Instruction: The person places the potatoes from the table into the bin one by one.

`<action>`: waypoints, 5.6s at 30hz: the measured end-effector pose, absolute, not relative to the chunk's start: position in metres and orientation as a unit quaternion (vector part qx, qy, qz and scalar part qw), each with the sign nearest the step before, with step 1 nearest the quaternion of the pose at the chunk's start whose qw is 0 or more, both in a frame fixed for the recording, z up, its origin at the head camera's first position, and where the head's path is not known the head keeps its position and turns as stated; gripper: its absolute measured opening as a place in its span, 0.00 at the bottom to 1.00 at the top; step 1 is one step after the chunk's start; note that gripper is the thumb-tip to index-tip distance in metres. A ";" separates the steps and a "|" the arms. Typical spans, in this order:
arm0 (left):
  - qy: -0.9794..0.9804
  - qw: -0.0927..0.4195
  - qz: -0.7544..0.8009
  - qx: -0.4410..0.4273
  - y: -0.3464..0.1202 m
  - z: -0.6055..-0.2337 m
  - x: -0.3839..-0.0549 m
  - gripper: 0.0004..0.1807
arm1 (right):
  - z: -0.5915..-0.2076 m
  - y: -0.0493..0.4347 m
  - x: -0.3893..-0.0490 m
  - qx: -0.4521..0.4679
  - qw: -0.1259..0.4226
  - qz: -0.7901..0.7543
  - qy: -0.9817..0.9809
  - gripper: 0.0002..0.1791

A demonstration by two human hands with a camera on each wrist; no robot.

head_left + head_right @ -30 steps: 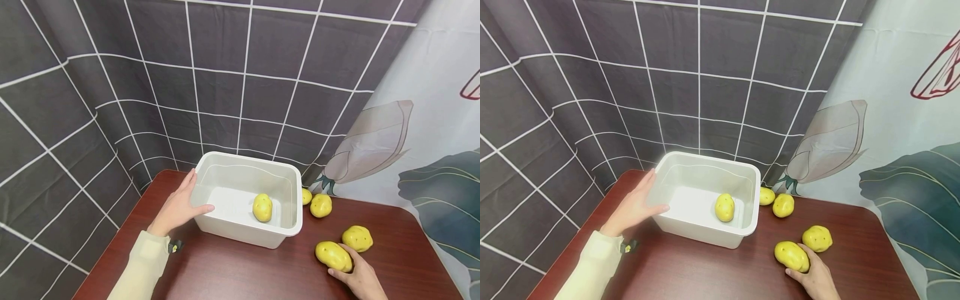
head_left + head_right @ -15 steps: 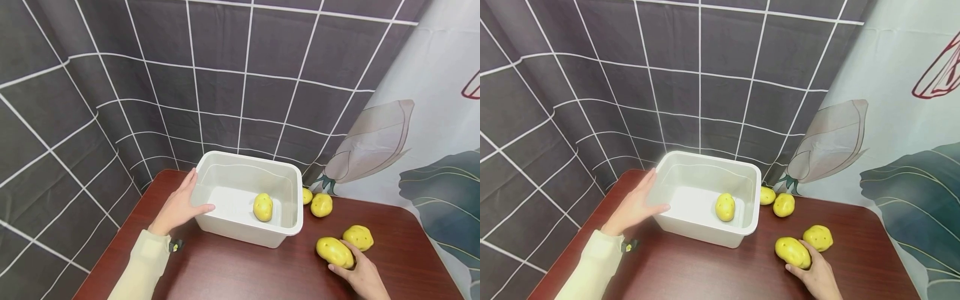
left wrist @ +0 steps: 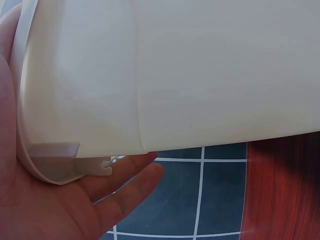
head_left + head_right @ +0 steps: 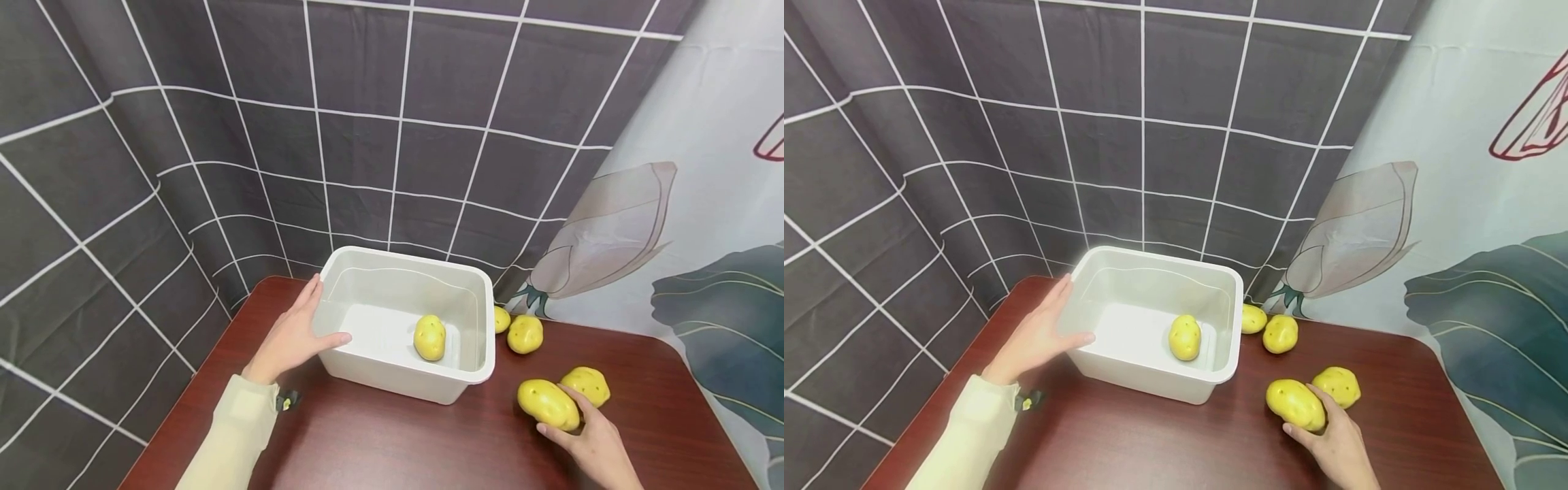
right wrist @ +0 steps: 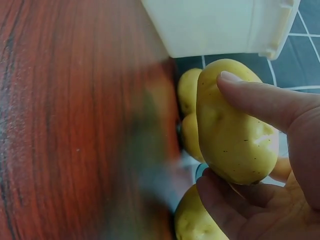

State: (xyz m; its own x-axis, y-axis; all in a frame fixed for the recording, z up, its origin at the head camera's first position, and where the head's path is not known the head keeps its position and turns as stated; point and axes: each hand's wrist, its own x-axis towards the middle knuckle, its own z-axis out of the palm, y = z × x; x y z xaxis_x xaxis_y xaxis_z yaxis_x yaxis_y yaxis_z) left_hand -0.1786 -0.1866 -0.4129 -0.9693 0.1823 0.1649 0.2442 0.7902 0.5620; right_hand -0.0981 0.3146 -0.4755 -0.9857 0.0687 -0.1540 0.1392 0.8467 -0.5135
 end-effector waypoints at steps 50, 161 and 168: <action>-0.945 0.055 -0.301 -0.114 -0.187 -0.414 -0.178 0.64 | -0.421 0.283 -0.097 0.047 -0.123 -0.319 0.938 0.48; -0.944 0.054 -0.305 -0.116 -0.188 -0.415 -0.179 0.64 | -0.372 0.179 -0.138 -0.115 -0.166 -0.344 0.917 0.44; -0.944 0.048 -0.306 -0.113 -0.187 -0.414 -0.179 0.64 | -0.377 0.168 -0.138 -0.126 -0.153 -0.360 0.911 0.43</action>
State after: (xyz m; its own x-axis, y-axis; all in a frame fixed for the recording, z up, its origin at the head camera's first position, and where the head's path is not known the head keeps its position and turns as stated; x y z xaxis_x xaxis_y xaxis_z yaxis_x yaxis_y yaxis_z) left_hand -0.1790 -0.1874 -0.4138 -0.9701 0.1834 0.1593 0.2419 0.7872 0.5672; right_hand -0.1383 0.1682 -0.3771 -0.9211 -0.1195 0.3705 -0.3405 0.7087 -0.6179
